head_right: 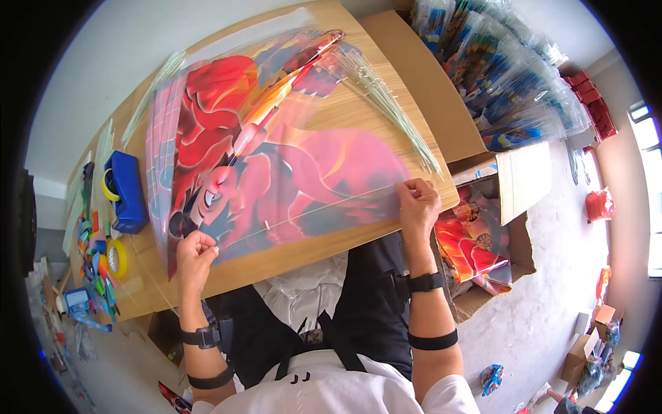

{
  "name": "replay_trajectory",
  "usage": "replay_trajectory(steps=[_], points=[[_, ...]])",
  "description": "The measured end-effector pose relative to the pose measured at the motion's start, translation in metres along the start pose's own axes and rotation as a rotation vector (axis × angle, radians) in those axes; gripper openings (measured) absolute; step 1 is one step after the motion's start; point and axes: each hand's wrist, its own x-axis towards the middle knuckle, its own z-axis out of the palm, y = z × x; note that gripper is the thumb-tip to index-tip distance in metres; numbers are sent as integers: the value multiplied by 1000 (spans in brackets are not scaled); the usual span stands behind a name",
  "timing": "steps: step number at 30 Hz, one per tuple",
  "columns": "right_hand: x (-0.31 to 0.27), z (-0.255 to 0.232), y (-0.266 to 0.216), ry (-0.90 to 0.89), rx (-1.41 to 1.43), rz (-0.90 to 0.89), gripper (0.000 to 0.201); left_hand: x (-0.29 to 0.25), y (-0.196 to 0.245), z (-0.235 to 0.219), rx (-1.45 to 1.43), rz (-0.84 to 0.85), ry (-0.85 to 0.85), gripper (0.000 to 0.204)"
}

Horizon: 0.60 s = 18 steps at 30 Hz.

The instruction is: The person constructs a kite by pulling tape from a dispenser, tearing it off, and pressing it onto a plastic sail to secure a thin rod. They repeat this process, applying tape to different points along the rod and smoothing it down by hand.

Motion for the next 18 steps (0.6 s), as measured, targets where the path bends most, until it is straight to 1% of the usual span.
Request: replay_trajectory(steps=[2, 5, 14, 18], points=[[-1, 2, -5, 0, -17, -2, 13, 0, -2, 0, -43, -35, 3, 7], [-3, 4, -13, 13, -161, -35, 16, 2, -7, 2, -30, -20, 18, 7], [-4, 9, -17, 0, -248, -28, 18, 5, -11, 0, -56, -60, 2, 7], [-6, 9, -19, -5, -240, -16, 18, 6, -15, 1, -73, -53, -5, 7]])
